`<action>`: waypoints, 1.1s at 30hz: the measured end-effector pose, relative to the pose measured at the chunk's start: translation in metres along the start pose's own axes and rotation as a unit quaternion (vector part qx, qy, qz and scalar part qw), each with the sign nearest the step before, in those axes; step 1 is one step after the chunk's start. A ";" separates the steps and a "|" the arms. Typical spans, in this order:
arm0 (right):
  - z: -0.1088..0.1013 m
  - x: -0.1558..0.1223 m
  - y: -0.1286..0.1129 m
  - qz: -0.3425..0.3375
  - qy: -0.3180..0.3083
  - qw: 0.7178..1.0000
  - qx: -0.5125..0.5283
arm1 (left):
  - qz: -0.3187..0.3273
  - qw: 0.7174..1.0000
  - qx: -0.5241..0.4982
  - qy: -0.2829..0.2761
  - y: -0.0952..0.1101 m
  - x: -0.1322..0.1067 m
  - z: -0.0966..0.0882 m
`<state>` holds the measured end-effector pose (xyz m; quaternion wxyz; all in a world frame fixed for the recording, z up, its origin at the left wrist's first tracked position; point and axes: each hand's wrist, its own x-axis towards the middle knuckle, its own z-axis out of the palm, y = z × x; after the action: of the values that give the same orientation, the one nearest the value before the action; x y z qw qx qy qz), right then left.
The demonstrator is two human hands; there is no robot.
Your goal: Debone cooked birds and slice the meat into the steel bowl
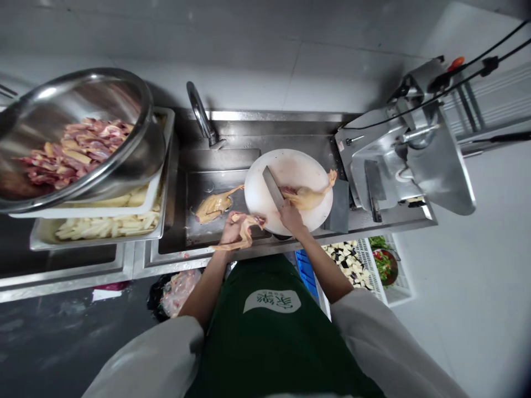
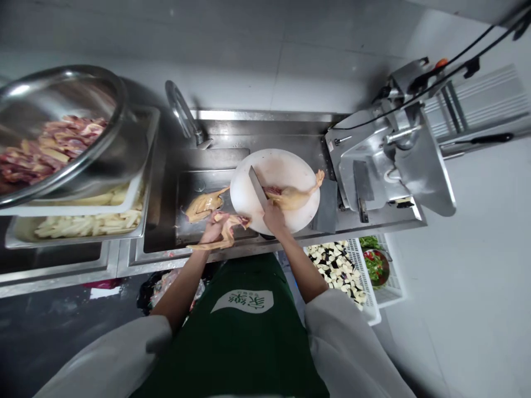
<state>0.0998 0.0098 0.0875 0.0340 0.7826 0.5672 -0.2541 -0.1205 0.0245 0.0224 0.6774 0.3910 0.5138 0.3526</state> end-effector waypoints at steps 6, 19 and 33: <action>0.002 -0.056 0.044 0.009 -0.035 0.999 0.000 | 0.070 0.990 -0.120 0.005 0.079 0.067 0.023; 0.047 -0.199 0.181 0.198 0.125 0.965 0.118 | 0.248 0.852 0.406 -0.221 0.104 0.119 0.136; 0.033 -0.154 0.187 0.205 0.122 0.945 0.223 | 0.253 0.738 0.564 -0.271 0.098 0.058 0.118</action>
<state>0.2220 -0.2020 0.0827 -0.1592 0.8944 0.3235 -0.2646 -0.0003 0.0999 0.1053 0.3291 0.8963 0.2950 0.0356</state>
